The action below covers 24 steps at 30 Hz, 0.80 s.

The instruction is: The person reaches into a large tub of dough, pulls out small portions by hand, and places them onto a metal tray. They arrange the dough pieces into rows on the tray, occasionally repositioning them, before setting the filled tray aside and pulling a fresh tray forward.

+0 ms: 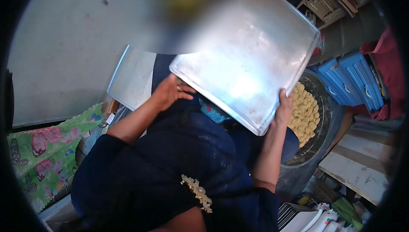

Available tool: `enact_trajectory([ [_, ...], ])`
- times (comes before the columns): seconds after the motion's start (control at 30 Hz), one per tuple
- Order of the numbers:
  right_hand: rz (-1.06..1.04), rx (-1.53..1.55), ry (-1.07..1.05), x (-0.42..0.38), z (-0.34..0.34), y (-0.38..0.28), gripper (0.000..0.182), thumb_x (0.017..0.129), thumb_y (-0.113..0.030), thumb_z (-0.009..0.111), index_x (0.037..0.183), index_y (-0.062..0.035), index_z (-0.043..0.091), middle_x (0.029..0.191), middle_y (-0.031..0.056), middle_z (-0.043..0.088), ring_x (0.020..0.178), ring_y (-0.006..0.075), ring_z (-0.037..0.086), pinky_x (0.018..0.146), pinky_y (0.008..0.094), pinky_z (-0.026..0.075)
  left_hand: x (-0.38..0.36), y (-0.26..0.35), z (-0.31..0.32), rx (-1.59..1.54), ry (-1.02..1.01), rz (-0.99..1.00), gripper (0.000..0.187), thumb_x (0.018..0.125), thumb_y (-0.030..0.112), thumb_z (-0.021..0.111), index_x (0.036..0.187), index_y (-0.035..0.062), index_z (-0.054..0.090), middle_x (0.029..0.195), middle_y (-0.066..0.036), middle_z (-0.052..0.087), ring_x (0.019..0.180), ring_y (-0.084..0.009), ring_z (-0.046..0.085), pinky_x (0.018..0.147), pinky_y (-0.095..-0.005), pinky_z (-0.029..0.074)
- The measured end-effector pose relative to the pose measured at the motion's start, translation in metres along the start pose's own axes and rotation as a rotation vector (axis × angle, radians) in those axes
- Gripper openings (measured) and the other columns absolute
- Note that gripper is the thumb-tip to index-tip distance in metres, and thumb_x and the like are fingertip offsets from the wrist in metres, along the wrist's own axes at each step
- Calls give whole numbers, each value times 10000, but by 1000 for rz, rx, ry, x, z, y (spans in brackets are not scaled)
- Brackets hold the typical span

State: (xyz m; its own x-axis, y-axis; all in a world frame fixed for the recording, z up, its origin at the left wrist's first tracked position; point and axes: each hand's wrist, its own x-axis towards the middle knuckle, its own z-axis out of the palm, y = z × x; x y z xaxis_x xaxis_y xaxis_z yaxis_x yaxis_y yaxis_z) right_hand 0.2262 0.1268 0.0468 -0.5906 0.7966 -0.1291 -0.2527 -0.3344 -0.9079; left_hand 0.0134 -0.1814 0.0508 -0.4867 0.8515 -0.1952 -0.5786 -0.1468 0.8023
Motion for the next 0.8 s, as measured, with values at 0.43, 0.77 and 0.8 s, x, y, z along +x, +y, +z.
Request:
enact_trajectory([
  [0.43, -260, -894, 316, 3, -74, 42, 497, 912, -276, 620, 1273, 41, 491, 962, 169, 656, 819, 163, 618, 721, 273, 485, 46, -17, -8, 907, 130, 104, 338, 826, 122, 699, 1113, -42, 627, 838, -51, 553, 666, -96, 538, 625, -248, 452],
  [0.77, -255, -1209, 326, 1, -79, 34, 587, 900, -358, 611, 1331, 4, 444, 983, 210, 657, 825, 230, 642, 750, 309, 495, 42, -26, -9, 822, 160, 37, 301, 840, 115, 688, 1107, -14, 640, 824, -19, 549, 627, -75, 503, 597, -225, 438],
  [0.8, -133, -1220, 307, -3, -64, 20, 609, 897, -367, 609, 1336, 16, 429, 1103, 263, 601, 984, 311, 597, 854, 366, 462, 42, -27, -11, 802, 148, -1, 317, 839, 119, 689, 1123, -10, 632, 832, -17, 553, 649, -74, 510, 612, -225, 441],
])
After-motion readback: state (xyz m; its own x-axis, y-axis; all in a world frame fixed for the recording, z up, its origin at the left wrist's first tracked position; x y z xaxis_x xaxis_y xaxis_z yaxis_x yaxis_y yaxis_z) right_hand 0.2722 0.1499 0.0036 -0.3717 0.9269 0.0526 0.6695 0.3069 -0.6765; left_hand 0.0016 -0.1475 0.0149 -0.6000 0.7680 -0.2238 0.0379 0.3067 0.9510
